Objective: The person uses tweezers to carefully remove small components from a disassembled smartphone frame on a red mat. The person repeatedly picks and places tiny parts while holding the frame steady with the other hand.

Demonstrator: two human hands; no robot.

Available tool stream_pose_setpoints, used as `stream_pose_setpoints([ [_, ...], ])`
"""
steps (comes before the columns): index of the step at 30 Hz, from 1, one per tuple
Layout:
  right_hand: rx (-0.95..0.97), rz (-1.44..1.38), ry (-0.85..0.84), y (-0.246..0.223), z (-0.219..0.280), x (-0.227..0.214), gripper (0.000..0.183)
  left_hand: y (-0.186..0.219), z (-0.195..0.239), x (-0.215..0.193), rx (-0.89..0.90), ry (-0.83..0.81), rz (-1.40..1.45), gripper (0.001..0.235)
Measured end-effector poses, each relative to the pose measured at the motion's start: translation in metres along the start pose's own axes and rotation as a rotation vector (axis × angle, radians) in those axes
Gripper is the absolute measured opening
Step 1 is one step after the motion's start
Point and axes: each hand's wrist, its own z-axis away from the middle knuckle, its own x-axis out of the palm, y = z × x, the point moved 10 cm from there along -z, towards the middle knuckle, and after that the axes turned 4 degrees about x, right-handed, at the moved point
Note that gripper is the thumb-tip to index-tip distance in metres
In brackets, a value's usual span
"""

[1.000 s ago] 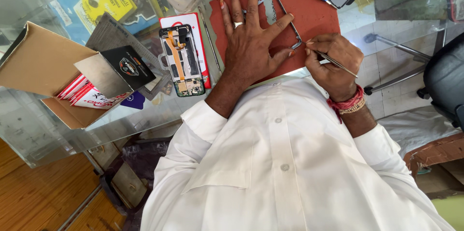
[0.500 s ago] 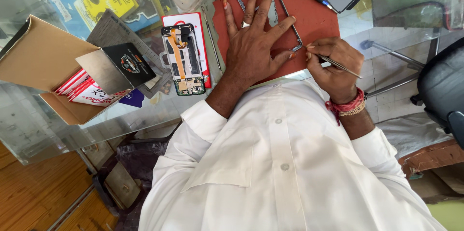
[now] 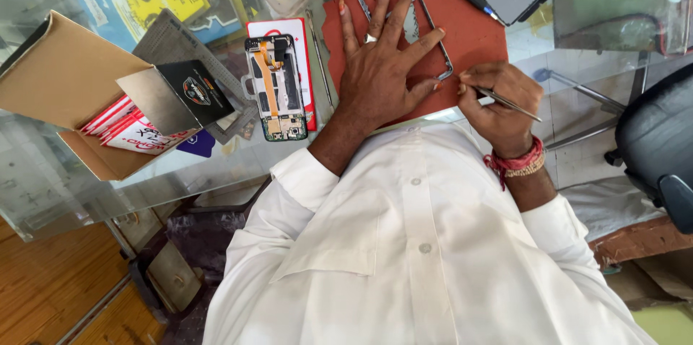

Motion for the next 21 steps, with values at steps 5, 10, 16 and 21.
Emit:
stream_pose_setpoints([
  [5,-0.011,0.048,0.026,-0.001,0.001,0.0021,0.016,-0.0001,0.0004,-0.0006,-0.003,0.004,0.006,0.067],
  [10,0.028,-0.003,0.001,0.0014,0.0003,0.0013,0.015,-0.0003,-0.0002,-0.002,0.002,0.018,0.01,0.065],
  [16,-0.013,0.043,0.022,-0.0021,-0.0004,0.0029,0.016,-0.0012,-0.0001,-0.0004,-0.007,-0.002,0.015,0.064],
  [21,0.027,-0.003,-0.009,0.0011,-0.0016,0.0034,0.014,-0.0019,-0.0012,0.0003,-0.019,-0.004,0.036,0.065],
])
